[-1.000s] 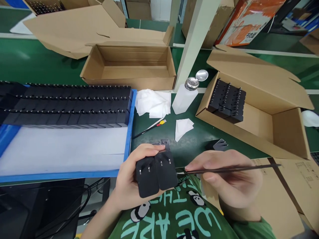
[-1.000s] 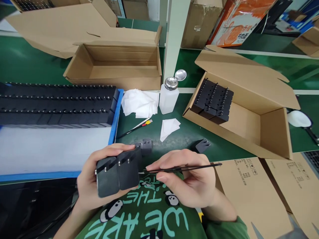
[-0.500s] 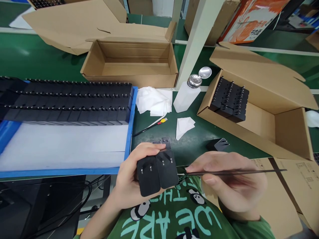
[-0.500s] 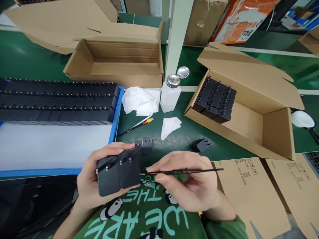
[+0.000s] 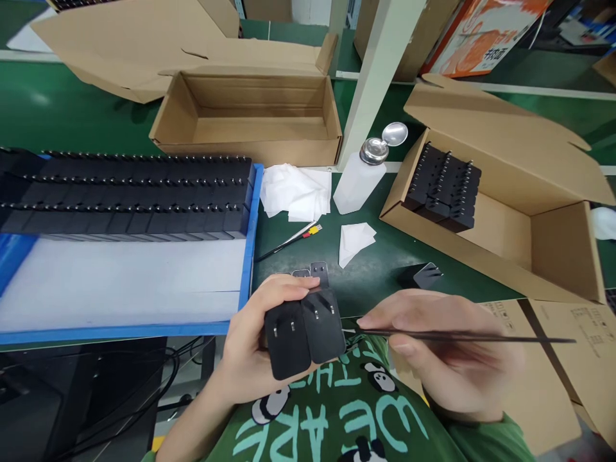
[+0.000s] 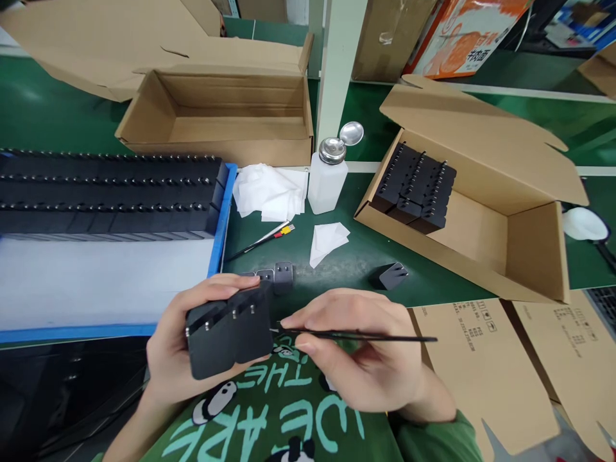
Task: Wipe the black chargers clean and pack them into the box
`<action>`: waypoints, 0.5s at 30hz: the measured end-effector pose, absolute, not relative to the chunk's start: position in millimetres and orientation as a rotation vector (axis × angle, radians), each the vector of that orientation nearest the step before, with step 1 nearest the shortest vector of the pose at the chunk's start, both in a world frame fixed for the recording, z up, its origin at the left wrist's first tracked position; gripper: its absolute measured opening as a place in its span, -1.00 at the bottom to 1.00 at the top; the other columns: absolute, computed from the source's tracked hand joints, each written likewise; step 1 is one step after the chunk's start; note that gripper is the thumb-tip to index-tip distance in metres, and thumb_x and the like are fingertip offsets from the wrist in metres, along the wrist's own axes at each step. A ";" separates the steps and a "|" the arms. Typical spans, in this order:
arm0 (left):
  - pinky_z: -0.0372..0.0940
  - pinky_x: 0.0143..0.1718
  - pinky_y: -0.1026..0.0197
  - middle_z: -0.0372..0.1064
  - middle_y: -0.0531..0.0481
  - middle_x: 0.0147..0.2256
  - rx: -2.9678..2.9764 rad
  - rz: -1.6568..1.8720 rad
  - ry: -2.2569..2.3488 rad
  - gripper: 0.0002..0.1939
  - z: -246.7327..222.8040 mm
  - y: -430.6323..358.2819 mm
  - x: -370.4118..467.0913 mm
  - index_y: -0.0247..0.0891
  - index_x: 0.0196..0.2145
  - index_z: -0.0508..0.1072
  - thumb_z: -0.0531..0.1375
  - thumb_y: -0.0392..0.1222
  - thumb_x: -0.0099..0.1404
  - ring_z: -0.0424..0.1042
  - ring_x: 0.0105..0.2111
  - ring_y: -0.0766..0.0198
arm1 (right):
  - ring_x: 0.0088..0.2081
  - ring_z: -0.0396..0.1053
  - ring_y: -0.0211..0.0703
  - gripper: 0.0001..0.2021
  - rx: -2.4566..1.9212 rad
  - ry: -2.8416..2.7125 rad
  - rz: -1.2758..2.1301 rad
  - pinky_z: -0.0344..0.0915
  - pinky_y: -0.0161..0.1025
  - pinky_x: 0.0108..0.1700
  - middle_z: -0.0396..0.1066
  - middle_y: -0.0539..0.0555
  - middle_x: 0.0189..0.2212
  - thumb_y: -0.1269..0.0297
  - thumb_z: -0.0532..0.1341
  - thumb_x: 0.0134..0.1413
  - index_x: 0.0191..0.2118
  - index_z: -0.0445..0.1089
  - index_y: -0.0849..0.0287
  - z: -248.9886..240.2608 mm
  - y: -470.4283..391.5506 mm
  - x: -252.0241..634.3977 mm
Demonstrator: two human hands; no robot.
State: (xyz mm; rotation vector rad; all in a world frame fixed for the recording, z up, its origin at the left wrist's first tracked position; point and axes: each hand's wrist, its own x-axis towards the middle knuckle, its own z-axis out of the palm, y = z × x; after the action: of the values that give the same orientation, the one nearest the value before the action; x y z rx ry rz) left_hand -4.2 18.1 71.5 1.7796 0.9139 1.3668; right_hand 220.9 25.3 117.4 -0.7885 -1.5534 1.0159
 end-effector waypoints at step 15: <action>0.36 0.07 0.15 0.45 -0.17 0.00 1.808 1.302 0.948 -0.31 67.1 14.0 -0.3 -0.25 0.08 0.33 0.47 -0.38 0.02 0.44 0.06 0.12 | -0.30 0.61 -0.18 -0.85 -0.749 -2.101 0.616 0.55 -0.43 -0.11 0.58 0.13 -0.44 0.61 0.20 0.17 -0.25 0.44 0.24 138.5 29.5 229.7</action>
State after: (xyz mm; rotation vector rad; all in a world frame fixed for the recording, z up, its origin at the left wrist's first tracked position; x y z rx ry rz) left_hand -0.3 14.0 67.1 1.8083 0.9482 1.3025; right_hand 229.7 29.5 138.5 -0.7493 -2.1009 0.6163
